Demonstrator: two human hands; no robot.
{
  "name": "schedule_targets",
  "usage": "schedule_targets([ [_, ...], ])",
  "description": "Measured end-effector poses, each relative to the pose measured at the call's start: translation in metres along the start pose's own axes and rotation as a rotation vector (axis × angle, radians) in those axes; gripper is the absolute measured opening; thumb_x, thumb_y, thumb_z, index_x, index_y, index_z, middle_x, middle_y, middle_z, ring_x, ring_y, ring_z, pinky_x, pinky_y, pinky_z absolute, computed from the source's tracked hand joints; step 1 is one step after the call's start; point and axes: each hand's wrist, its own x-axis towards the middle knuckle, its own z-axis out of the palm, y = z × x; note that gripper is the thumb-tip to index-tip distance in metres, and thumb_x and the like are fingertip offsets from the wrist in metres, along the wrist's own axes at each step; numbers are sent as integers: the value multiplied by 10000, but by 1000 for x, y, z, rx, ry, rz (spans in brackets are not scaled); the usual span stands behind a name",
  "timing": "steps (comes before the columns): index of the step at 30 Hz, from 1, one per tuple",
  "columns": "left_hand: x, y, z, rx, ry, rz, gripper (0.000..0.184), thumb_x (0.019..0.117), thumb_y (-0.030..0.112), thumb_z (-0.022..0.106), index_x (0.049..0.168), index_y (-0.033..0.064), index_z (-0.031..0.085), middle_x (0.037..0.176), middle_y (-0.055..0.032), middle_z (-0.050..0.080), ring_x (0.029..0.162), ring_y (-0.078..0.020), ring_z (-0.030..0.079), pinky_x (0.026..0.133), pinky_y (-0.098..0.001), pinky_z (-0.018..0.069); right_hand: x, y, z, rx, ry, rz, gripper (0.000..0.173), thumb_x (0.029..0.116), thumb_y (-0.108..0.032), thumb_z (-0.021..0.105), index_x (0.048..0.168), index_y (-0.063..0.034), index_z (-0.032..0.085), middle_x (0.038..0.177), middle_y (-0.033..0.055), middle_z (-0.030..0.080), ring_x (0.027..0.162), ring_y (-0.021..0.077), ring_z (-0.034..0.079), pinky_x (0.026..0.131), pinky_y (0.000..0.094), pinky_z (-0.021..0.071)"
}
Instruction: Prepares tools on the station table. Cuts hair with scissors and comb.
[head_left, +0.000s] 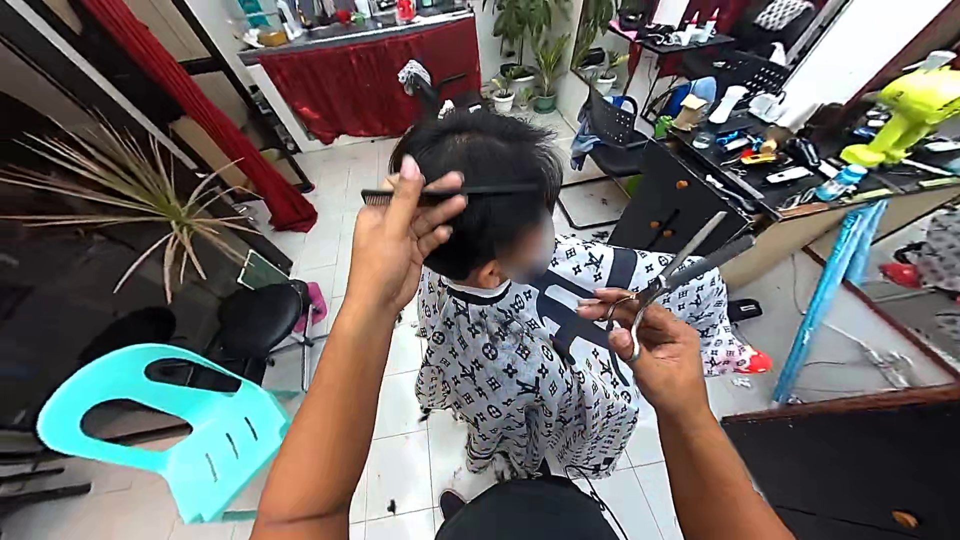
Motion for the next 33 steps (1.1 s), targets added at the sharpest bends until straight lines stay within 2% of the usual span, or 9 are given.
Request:
schedule_targets([
  [4,-37,-4,-23,286,-235,44,132,1064,304,515,1089,188,573,1094,-31,771,926,-138,760,698,-248,624,14,10,-32,-37,-6,-11,479,964,-483,677,1280,-123,677,1116,-23,764,1061,121,715,947,300,587],
  [8,-36,15,-17,300,-516,49,218,1017,375,626,1110,192,553,1003,-52,784,861,-162,771,694,-261,634,39,14,-49,12,-59,-20,423,958,-431,705,1260,-135,681,1083,-44,764,1011,105,723,916,285,596],
  [11,-14,21,16,217,-293,129,143,1068,350,510,1088,228,583,1048,0,781,887,-124,760,720,-257,627,59,16,-48,86,-70,-41,332,944,-338,742,1207,-138,712,1009,-45,771,921,96,740,839,271,626],
  [13,2,23,34,125,-101,123,263,1129,310,305,1112,189,538,1113,-25,770,933,-136,759,739,-250,619,70,17,-44,159,-72,-65,325,944,-327,748,1194,-121,719,979,-30,773,877,98,742,801,265,629],
  [14,7,23,39,110,-13,100,318,1137,330,259,1132,169,533,1135,-36,765,943,-140,758,739,-248,617,76,17,-41,200,-78,-84,330,949,-335,740,1193,-116,713,979,-27,772,875,102,742,804,270,629],
  [16,6,19,41,139,83,61,313,1134,343,289,1161,146,530,1147,-41,761,921,-142,761,713,-247,617,84,17,-37,317,-119,-125,363,964,-361,716,1215,-101,690,1007,-1,767,913,145,748,852,319,634],
  [22,-34,-4,14,95,49,-58,259,1124,283,328,1127,149,549,1098,-81,771,899,-176,769,757,-278,630,101,12,-21,540,-248,-194,448,993,-424,658,1287,-86,630,1151,57,743,1047,235,731,949,415,611],
  [27,-34,-2,7,-34,15,-125,277,1127,282,312,1105,146,552,1100,-103,767,903,-186,769,765,-284,630,130,0,-3,612,-356,-304,480,1000,-410,649,1347,-82,595,1208,66,737,1120,240,711,1006,425,582],
  [33,-30,-1,1,-68,-23,-146,282,1129,280,300,1123,143,547,1101,-106,766,896,-182,769,749,-271,627,163,1,22,448,-556,-334,685,962,-546,644,1354,5,533,1237,84,709,1159,228,677,984,401,581],
])
